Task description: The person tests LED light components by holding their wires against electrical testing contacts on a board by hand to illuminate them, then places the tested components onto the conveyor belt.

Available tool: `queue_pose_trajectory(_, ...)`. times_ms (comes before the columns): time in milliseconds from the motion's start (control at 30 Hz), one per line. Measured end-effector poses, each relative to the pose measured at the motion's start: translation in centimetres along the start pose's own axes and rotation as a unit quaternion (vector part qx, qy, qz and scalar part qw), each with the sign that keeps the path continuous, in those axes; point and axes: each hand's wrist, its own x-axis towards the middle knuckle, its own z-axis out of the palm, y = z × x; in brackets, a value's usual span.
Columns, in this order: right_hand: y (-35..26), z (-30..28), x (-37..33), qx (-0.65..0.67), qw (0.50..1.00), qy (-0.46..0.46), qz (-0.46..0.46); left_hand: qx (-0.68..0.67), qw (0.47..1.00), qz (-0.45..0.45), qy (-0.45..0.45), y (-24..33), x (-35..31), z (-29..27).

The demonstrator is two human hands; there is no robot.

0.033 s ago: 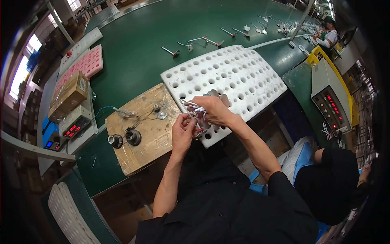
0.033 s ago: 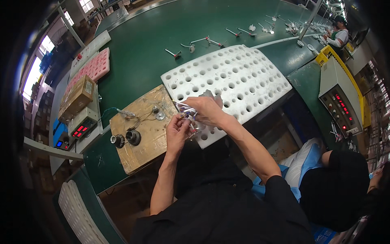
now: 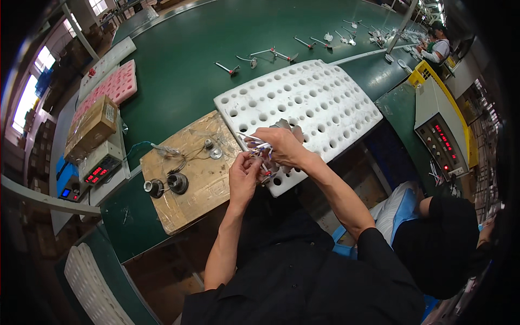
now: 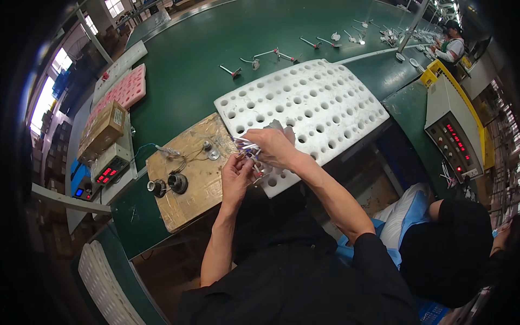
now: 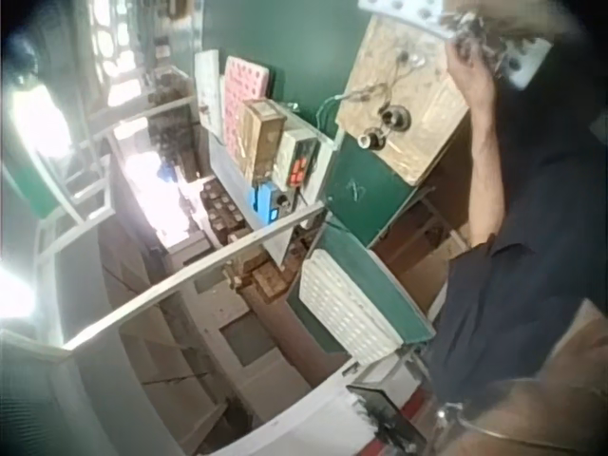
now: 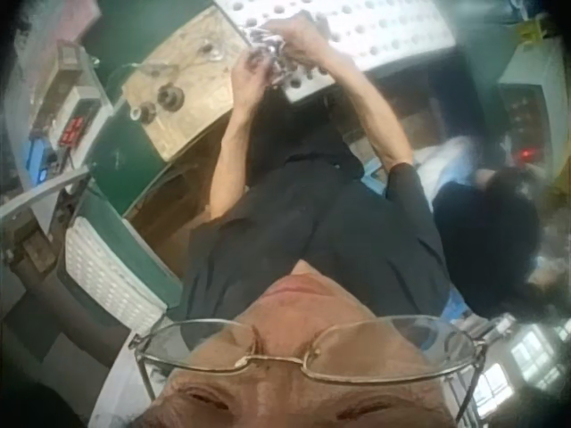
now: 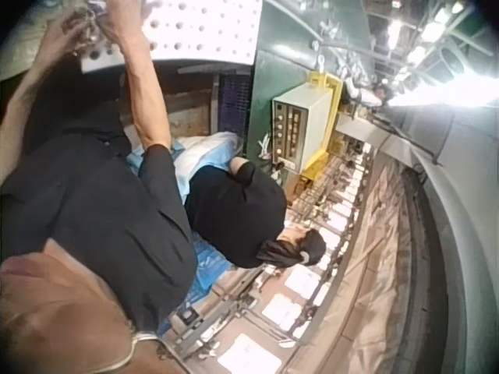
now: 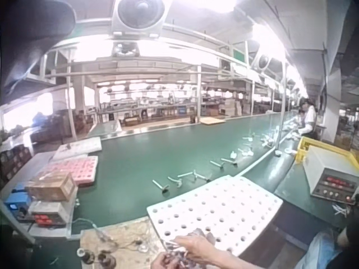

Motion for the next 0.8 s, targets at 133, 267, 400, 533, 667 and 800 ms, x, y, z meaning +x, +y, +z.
queue_pose_trajectory(133,-0.1,1.4,0.8,0.033,0.997,-0.038,0.064,0.078,0.996,0.012,0.045,-0.1,-0.3,-0.2)
queue_pose_trajectory(267,0.7,1.7,1.0,0.071,0.993,-0.036,0.093,0.256,0.965,0.042,0.045,0.5,0.1,-1.4)
queue_pose_trajectory(400,0.7,2.1,1.0,0.044,0.992,-0.018,0.114,0.137,0.984,0.033,0.106,1.3,0.5,-2.8)
queue_pose_trajectory(533,0.9,2.5,1.4,0.069,0.994,-0.016,0.079,0.154,0.973,0.138,0.106,1.9,2.0,-3.7)
queue_pose_trajectory(667,0.8,2.4,1.2,0.074,0.996,-0.032,0.034,0.196,0.972,0.099,0.086,1.8,2.6,-4.4)
queue_pose_trajectory(800,0.5,2.1,0.7,0.073,0.996,-0.035,0.021,0.153,0.980,0.104,0.078,1.3,2.6,-5.0)
